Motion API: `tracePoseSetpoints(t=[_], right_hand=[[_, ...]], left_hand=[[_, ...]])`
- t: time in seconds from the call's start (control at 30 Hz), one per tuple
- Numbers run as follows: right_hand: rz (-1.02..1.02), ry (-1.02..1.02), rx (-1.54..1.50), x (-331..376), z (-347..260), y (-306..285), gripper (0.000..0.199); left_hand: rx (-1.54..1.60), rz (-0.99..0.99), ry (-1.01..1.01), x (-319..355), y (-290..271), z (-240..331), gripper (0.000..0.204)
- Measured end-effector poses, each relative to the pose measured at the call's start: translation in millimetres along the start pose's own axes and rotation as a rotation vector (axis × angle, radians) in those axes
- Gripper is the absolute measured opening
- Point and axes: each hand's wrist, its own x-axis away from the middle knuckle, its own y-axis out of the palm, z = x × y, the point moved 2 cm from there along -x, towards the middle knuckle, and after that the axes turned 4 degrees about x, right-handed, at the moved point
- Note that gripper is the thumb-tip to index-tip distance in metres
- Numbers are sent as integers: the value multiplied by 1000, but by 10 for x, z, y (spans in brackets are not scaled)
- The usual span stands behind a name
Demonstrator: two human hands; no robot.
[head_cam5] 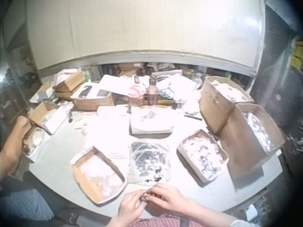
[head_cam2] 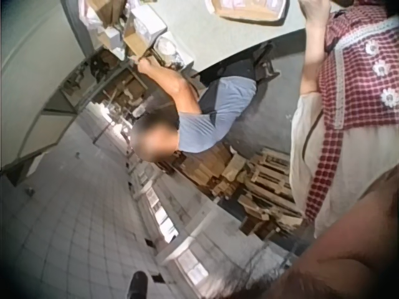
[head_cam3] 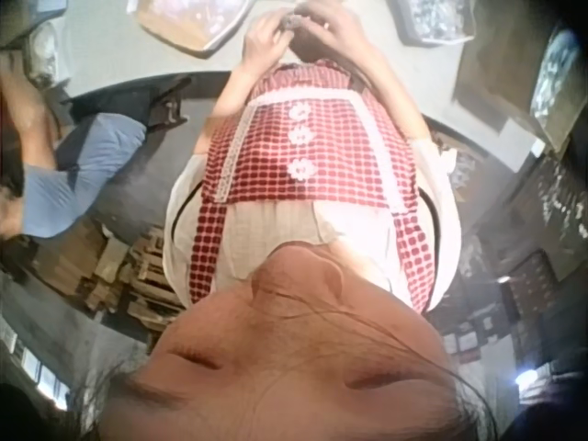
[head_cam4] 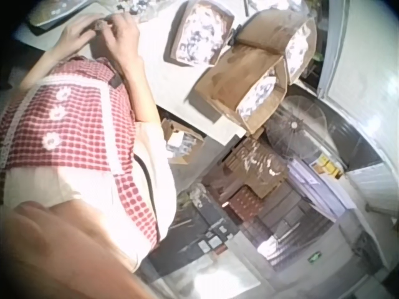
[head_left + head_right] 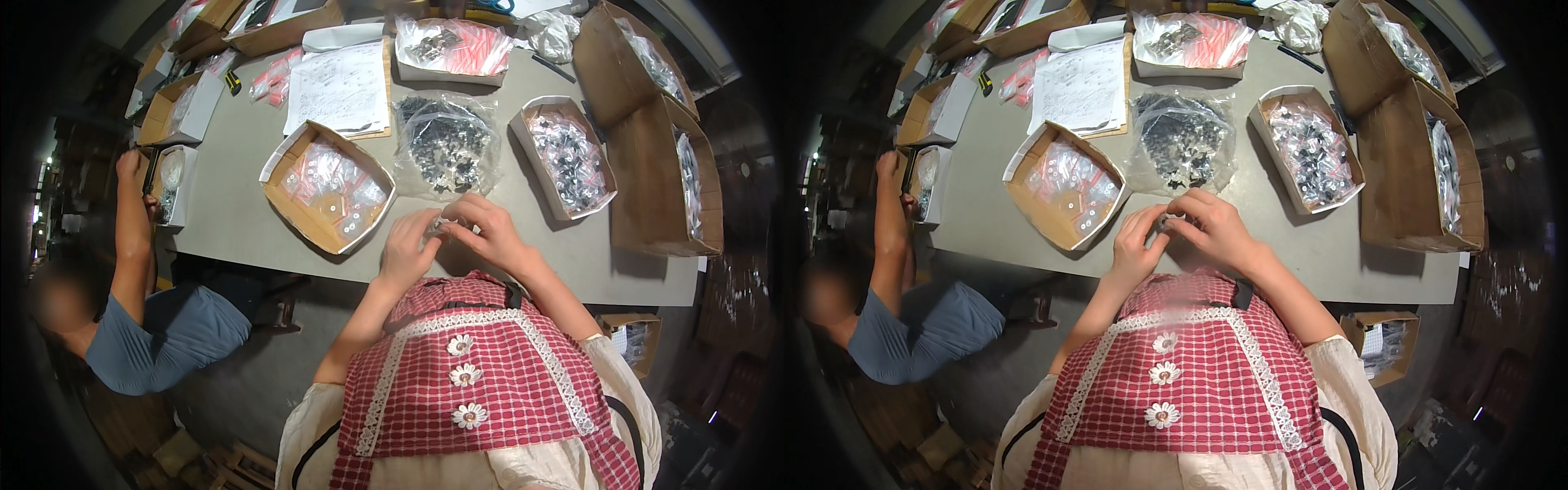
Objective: The person takes small hardware components from a larger box and places them into individual clear plastic bags by hand.
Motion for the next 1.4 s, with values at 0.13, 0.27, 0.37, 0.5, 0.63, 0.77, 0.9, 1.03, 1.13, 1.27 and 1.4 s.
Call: tracePoseSetpoints(t=[0.13,0.27,0.37,0.5,0.63,0.77,0.9,1.03,1.13,1.27,1.4], right_hand=[[55,-88,102,13,-38,0,16],[28,-40,-50,38,119,75,14],[-56,379,-217,33,144,10,13],[-165,490,-493,-6,39,-85,13],[-220,510,-615,-22,10,-92,14],[-321,564,-684,-40,23,-51,11],[-357,560,-748,-38,89,-19,11],[-286,591,-828,-31,61,-41,11],[-175,612,-878,13,111,-102,11],[359,530,-866,70,130,-447,11],[613,498,-934,187,324,-651,13]], left_hand=[[16,-28,-19,-50,-11,64,40],[30,-32,18,-161,-23,189,37],[436,-62,-395,-162,-7,184,33],[870,-181,-755,-207,-56,-2,16],[794,-203,-764,-252,-68,3,9],[696,-177,-680,-291,-89,70,7],[773,-167,-665,-321,-104,164,7],[691,-124,-654,-378,-174,172,8],[624,-124,-649,-415,-212,232,9],[253,186,-556,-432,-620,-137,16],[-1007,27,-261,-236,-1075,-713,31]])
